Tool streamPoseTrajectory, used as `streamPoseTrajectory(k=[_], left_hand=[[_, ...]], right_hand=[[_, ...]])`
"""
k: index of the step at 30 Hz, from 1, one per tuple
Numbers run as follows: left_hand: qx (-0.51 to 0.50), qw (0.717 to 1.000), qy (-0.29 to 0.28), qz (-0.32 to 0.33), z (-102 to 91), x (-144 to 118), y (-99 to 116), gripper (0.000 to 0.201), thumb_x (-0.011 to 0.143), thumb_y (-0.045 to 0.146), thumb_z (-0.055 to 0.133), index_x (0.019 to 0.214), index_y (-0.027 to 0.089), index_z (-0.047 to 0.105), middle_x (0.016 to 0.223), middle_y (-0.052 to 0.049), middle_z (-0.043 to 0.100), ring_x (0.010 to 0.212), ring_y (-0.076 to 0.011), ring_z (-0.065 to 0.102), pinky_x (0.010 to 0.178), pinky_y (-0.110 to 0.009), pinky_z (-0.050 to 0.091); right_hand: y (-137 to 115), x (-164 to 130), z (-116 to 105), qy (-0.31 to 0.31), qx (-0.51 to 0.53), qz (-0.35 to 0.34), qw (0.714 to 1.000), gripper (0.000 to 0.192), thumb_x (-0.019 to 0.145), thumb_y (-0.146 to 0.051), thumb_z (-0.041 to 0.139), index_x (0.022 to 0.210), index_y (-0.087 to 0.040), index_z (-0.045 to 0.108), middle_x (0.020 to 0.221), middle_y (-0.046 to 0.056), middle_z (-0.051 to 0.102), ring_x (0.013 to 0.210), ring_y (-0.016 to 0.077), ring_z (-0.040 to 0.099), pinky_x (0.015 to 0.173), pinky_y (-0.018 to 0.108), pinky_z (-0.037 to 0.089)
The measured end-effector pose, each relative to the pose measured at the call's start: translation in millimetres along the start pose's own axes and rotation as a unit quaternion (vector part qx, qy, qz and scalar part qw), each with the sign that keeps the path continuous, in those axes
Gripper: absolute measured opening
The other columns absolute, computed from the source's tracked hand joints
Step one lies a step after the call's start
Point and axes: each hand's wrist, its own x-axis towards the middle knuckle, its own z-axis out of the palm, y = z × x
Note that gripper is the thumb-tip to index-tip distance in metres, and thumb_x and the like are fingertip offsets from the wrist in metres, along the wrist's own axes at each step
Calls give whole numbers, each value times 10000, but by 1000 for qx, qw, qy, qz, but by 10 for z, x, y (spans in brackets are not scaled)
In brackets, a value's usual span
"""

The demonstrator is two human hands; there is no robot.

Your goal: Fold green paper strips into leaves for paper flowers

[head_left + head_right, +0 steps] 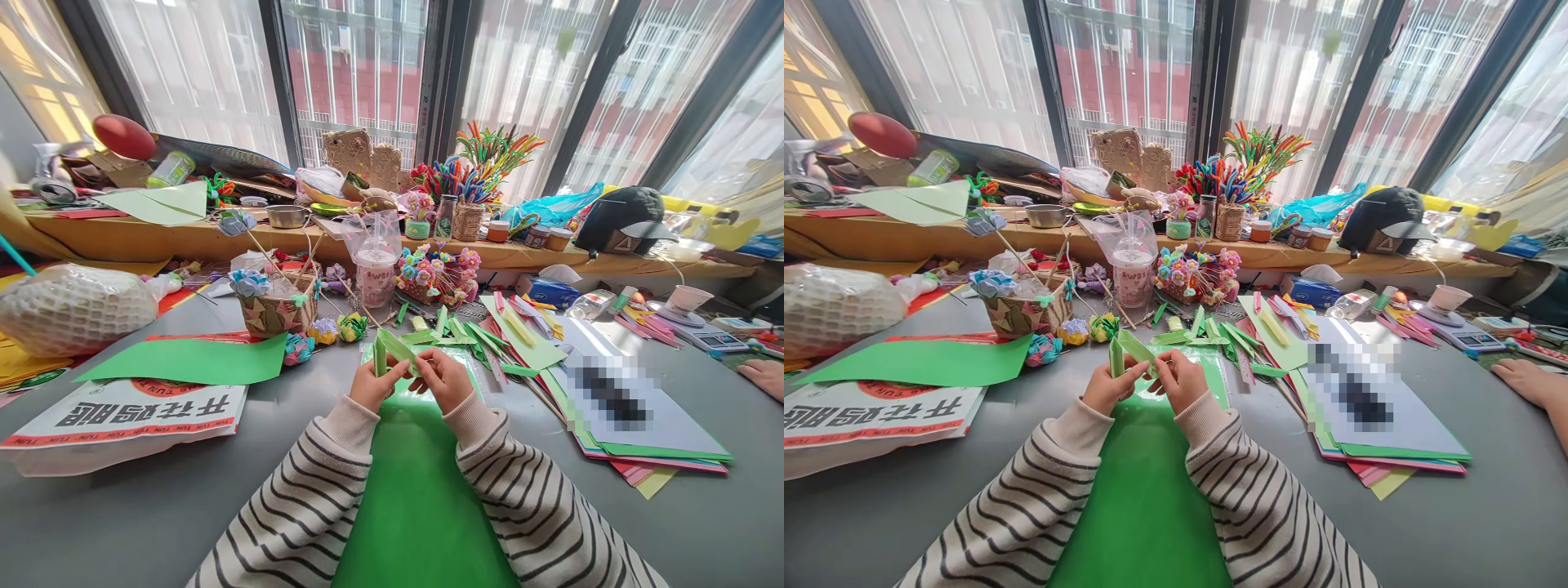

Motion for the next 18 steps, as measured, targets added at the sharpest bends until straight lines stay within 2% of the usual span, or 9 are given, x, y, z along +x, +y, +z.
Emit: streamPoseTrajectory(k=[7, 12, 15, 18], left_hand=[[8, 1000, 1, 2, -27, 9, -16, 267, 483, 332, 662, 579, 108, 553, 432, 9, 521, 276, -11, 272, 300, -185, 163], [-7, 1000, -4, -10, -28, 22, -34, 269, 483, 318, 666, 609, 111, 549, 382, 56, 434, 271, -9, 260, 304, -183, 156], [-11, 1000, -9, -16, -25, 31, -49, 278, 483, 316, 668, 630, 113, 546, 411, 57, 432, 272, -11, 268, 301, -184, 160], [-10, 1000, -5, -17, -24, 28, -40, 260, 490, 316, 663, 600, 115, 542, 350, 80, 358, 265, -15, 254, 299, -185, 146]], right_hand=[[-10, -9, 10, 6, -11, 6, 1000, 247, 715, -413, 421, 696, -168, 435, 574, 18, 600, 446, 123, 574, 393, 221, 463], [17, -1, -4, 26, -40, 3, 999, 236, 706, -394, 446, 664, -162, 465, 578, 25, 586, 464, 132, 577, 395, 218, 450], [24, 4, -16, 41, -67, -4, 997, 234, 711, -384, 446, 664, -161, 501, 572, 24, 581, 468, 127, 570, 413, 220, 450], [14, 9, -27, 25, -76, -4, 997, 255, 723, -386, 430, 660, -157, 526, 585, 31, 594, 457, 119, 560, 420, 221, 449]])
